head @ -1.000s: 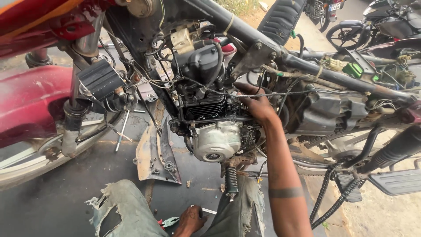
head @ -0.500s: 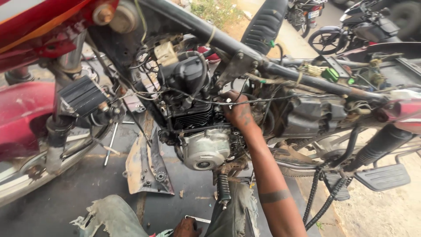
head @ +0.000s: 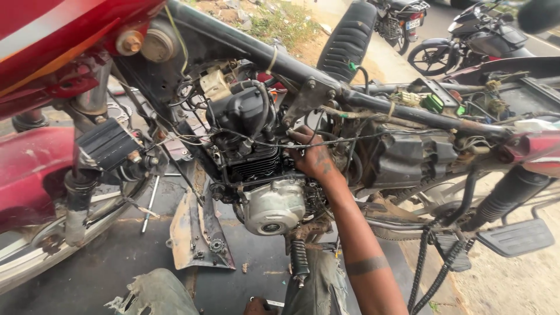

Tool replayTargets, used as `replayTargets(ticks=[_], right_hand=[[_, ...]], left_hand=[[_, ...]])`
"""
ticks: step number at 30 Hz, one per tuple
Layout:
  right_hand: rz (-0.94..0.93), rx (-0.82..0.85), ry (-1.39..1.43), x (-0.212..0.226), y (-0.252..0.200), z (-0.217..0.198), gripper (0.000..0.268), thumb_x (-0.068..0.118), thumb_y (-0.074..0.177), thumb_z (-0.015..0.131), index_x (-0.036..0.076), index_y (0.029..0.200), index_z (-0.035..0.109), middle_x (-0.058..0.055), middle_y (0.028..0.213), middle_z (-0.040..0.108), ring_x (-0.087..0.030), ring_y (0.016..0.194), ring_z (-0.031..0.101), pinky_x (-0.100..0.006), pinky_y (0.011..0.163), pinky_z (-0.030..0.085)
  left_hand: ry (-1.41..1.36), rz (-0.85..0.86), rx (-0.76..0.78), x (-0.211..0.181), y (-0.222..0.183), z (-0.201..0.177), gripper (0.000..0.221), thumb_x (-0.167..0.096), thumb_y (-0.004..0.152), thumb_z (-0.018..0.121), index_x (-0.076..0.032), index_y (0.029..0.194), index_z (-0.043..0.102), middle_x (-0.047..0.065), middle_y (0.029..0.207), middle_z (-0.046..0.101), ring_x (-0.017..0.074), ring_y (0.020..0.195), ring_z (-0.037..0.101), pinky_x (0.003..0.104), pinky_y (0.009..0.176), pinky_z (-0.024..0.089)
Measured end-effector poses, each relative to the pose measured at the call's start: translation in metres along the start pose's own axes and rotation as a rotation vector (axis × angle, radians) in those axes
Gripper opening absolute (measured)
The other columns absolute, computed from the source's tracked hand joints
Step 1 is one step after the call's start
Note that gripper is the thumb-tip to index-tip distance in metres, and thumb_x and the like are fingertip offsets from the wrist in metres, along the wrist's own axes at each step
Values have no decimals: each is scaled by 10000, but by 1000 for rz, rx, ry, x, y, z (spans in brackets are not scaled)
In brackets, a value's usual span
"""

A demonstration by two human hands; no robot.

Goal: The person crouches beside a motorcycle frame with the engine exposed and works on the engine area by hand, using wrenches to loosen and tighten bolts and repositioning parts and cables around the engine. They pick up tools from the ground and continue working on the same engine region throughout the clip.

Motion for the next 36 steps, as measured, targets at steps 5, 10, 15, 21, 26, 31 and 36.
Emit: replayTargets(ticks=[5, 10, 15, 21, 26, 31, 36], right_hand=[[-19, -12, -8, -5, -5, 6, 346, 15, 825, 770, -13, 1164, 709, -190, 1120, 695, -386, 981, 693, -422, 824, 559], [49, 16, 49, -10, -6, 7, 348, -13, 841, 735, -16, 1188, 719, -202, 1210, 720, -376, 1075, 714, -393, 907, 575], [61, -8, 49, -7, -6, 5, 357, -11, 819, 751, -8, 1176, 727, -200, 1178, 729, -368, 1045, 720, -386, 895, 571], [166, -3, 84, -15, -8, 5, 386, -25, 797, 725, -1, 1182, 719, -197, 1073, 747, -340, 963, 744, -369, 826, 584], [106, -70, 129, -17, -13, 6, 360, -26, 814, 696, -1, 1174, 696, -193, 1032, 748, -323, 967, 757, -370, 835, 598], [44, -104, 114, -10, -10, -2, 339, -18, 802, 686, 9, 1139, 695, -186, 1041, 693, -340, 909, 714, -391, 797, 572], [40, -83, 130, -20, -10, 0, 334, 9, 821, 714, 7, 1154, 688, -192, 1056, 673, -358, 929, 682, -407, 794, 547]], left_hand=[[-112, -169, 125, 12, -13, -20, 597, -443, 713, 911, -54, 1135, 745, 149, 1057, 761, 268, 1104, 735, 374, 1043, 536], [208, -366, -59, -3, -37, -53, 495, -416, 764, 902, -169, 1154, 723, 95, 1209, 711, 308, 1250, 619, 470, 1111, 446], [178, -114, -497, -85, -84, -141, 295, -323, 721, 842, -187, 953, 719, 75, 1024, 707, 331, 1027, 685, 501, 928, 522], [38, 607, -937, -261, -190, -298, 175, -164, 771, 761, -82, 920, 724, 105, 895, 732, 255, 816, 701, 410, 756, 566], [351, 1123, -1190, -404, -226, -370, 148, -212, 922, 705, -89, 995, 743, 153, 1313, 602, 352, 1258, 524, 530, 1086, 405], [674, 818, -1096, -466, -167, -386, 176, -115, 907, 649, -87, 1047, 752, 197, 1699, 200, 426, 1558, 218, 563, 1249, 262], [862, 719, -1216, -490, -166, -397, 324, -157, 907, 587, -35, 1137, 780, 190, 1722, 134, 413, 1581, 127, 508, 1266, 198]])
Point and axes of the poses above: each hand's wrist, its own y-axis towards the middle knuckle, its own z-axis out of the palm, x = y × z, the point moved 6 cm from there along y, towards the middle knuckle
